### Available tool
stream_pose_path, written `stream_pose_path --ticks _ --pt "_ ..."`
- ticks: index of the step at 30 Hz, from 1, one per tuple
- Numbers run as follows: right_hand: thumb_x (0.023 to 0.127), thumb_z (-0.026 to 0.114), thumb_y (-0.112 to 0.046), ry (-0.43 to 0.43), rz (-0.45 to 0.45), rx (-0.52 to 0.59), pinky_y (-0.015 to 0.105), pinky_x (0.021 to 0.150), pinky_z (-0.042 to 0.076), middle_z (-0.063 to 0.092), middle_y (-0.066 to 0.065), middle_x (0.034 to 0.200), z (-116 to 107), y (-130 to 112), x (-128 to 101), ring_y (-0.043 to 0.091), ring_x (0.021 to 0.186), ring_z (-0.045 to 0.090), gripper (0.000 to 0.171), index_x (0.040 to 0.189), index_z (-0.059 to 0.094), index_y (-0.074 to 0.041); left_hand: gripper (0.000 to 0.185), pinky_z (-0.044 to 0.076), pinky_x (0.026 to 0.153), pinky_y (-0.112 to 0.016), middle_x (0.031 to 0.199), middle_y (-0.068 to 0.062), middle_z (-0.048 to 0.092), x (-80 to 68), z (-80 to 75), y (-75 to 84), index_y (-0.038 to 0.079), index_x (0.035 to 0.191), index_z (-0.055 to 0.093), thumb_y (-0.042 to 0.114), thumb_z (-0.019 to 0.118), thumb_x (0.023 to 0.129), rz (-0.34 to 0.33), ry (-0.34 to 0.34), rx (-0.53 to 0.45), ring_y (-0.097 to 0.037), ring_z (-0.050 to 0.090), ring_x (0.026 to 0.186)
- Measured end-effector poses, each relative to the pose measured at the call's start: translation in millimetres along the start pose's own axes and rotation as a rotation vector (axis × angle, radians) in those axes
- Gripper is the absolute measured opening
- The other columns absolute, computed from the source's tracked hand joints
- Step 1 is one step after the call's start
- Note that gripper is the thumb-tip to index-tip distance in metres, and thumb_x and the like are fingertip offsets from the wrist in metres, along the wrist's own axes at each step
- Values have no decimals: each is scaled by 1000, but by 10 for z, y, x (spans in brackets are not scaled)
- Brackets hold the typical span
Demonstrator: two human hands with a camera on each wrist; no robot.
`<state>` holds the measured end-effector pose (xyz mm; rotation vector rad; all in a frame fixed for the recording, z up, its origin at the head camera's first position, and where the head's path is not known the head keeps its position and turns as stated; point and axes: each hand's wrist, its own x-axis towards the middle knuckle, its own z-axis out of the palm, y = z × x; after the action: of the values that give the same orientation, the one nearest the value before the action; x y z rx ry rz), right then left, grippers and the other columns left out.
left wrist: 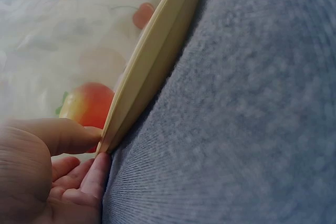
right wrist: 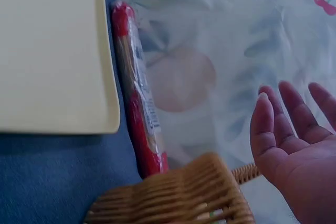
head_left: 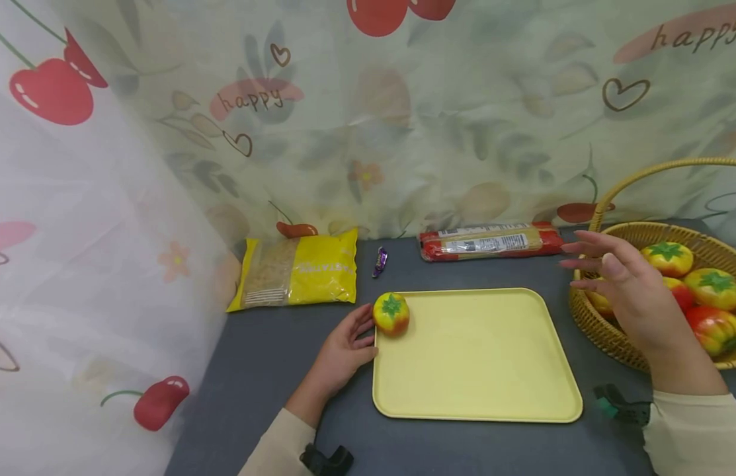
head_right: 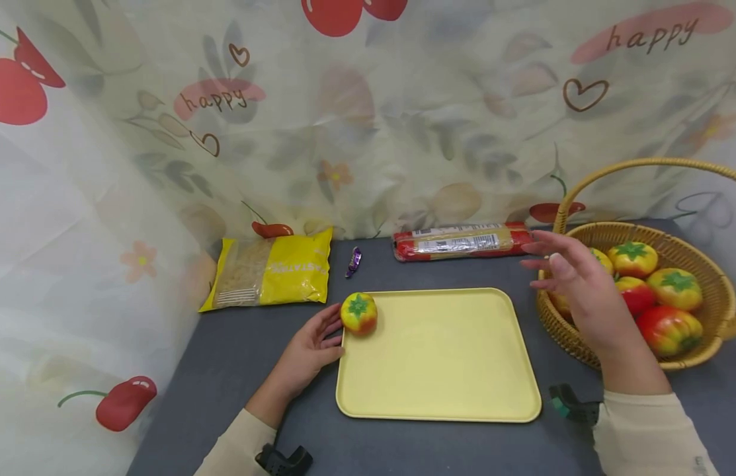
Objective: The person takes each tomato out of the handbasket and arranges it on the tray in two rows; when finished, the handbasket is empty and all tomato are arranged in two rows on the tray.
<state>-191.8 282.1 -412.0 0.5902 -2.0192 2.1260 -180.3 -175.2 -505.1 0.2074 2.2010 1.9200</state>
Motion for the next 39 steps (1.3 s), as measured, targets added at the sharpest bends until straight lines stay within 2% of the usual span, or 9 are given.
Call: stream_pose_path --ticks 8,13,20,27,30,31,36,38,39 --pt "118 43 -11 72 -6 21 19 98 50 57 12 146 -231 33 -42 23 128 56 44 161 50 -5 82 48 115 -40 170 -14 40 -3 4 -1 4 169 35 -10 73 97 5 -4 -4 -31 43 153" --pt "117 47 -15 160 27 -51 15 94 51 56 9 146 -362 100 -67 19 127 55 41 158 55 -11 82 48 115 -40 170 -14 40 -4 7 -6 4 169 35 -10 73 97 2 -6 2 -30 43 153" --pt "117 46 -15 212 59 -113 11 92 49 56 2 143 -520 165 -111 13 125 56 40 156 56 -16 82 48 115 -40 170 -15 39 1 10 -4 2 169 34 -12 72 97 3 -8 1 -32 43 153" --pt "118 45 -21 205 152 -479 7 85 47 54 -15 134 -649 216 -153 2 116 55 48 166 45 -15 82 47 116 -41 171 -16 38 -8 18 22 2 169 34 -12 71 98 -3 -5 -1 -32 42 153" --pt "118 48 -20 164 174 -512 6 83 45 54 -18 133 -679 231 -155 0 114 54 49 166 45 -14 83 47 116 -41 171 -14 39 -11 20 35 3 169 34 -12 71 97 -11 0 1 -31 43 153" --pt "117 49 -21 150 191 -524 7 82 45 54 -13 136 -682 235 -149 -1 114 53 50 166 44 -12 83 47 116 -40 171 -14 39 -13 20 37 3 169 34 -12 72 97 -13 2 2 -30 43 153" --pt "115 57 -34 48 329 -655 6 79 40 43 25 159 -651 234 -112 44 136 50 67 169 33 -2 81 46 117 -43 171 -17 38 -9 9 18 1 169 34 -12 71 98 2 -3 -9 -33 42 153" --pt "114 60 -38 -7 367 -713 16 87 45 37 36 162 -637 235 -95 63 136 41 75 169 30 3 81 46 117 -44 171 -18 38 -5 5 8 1 169 34 -12 71 98 8 -5 -9 -34 42 153" --pt "113 62 -39 -24 370 -741 19 86 45 39 37 161 -635 240 -88 62 136 43 76 167 31 4 81 46 117 -44 171 -17 38 -5 4 6 1 169 34 -12 71 98 10 -6 -7 -34 42 153"
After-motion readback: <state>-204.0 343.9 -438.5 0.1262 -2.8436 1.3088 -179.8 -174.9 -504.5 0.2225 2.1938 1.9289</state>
